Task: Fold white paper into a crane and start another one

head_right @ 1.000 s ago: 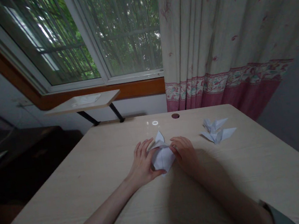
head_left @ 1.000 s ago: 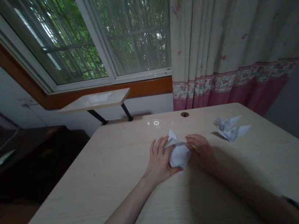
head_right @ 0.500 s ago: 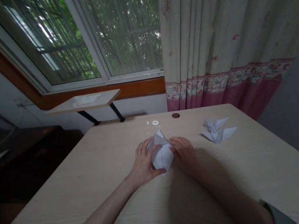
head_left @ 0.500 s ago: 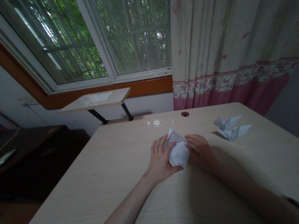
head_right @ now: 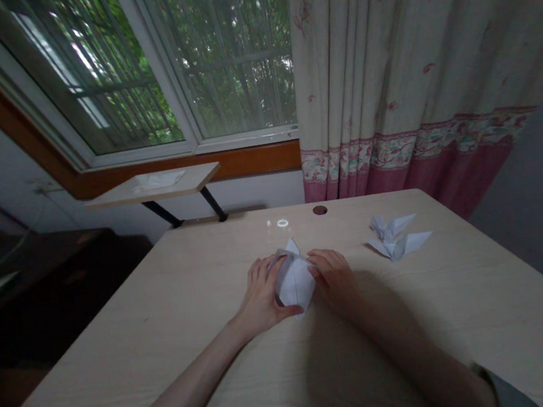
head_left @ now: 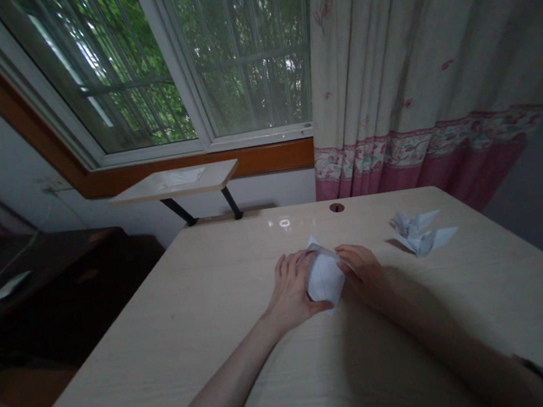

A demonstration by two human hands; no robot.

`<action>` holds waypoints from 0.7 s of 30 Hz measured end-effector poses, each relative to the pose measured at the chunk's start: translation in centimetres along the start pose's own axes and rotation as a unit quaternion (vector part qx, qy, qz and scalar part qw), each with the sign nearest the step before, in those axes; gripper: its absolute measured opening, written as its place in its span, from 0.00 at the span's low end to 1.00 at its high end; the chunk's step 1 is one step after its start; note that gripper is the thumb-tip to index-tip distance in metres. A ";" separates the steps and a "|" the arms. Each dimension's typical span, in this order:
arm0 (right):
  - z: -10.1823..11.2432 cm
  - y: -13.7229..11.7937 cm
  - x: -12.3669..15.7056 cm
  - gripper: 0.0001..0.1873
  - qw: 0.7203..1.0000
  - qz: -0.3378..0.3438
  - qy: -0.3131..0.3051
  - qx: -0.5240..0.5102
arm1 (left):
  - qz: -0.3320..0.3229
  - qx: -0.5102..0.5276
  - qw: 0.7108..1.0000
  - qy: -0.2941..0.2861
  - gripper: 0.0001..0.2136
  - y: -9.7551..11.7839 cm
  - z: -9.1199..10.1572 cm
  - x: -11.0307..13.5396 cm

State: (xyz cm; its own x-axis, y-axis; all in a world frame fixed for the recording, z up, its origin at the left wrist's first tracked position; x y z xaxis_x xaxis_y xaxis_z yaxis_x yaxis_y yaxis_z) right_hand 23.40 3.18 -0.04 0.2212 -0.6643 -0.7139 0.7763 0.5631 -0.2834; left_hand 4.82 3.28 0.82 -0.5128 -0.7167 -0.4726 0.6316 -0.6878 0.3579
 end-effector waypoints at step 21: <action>0.3 -0.3 -0.2 0.15 0.999 -0.014 -0.025 -0.037 | 0.001 0.009 1.000 0.025 0.66 0.0 0.3 -0.1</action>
State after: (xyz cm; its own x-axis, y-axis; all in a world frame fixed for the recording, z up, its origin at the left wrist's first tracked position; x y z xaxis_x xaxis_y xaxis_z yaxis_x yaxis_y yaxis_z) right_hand 23.30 3.01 0.40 0.2313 -0.7033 -0.6722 0.7369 0.5778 -0.3510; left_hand 4.66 3.35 1.13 -0.4823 -0.7113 -0.5112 0.6213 -0.6892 0.3729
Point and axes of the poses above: each hand's wrist, its own x-axis away from the middle knuckle, its own z-axis out of the back of the hand, y = z × x, the point moved 5 cm from there along -x, towards the middle knuckle, and after that the axes turned 4 degrees about x, right-handed, at the moved point
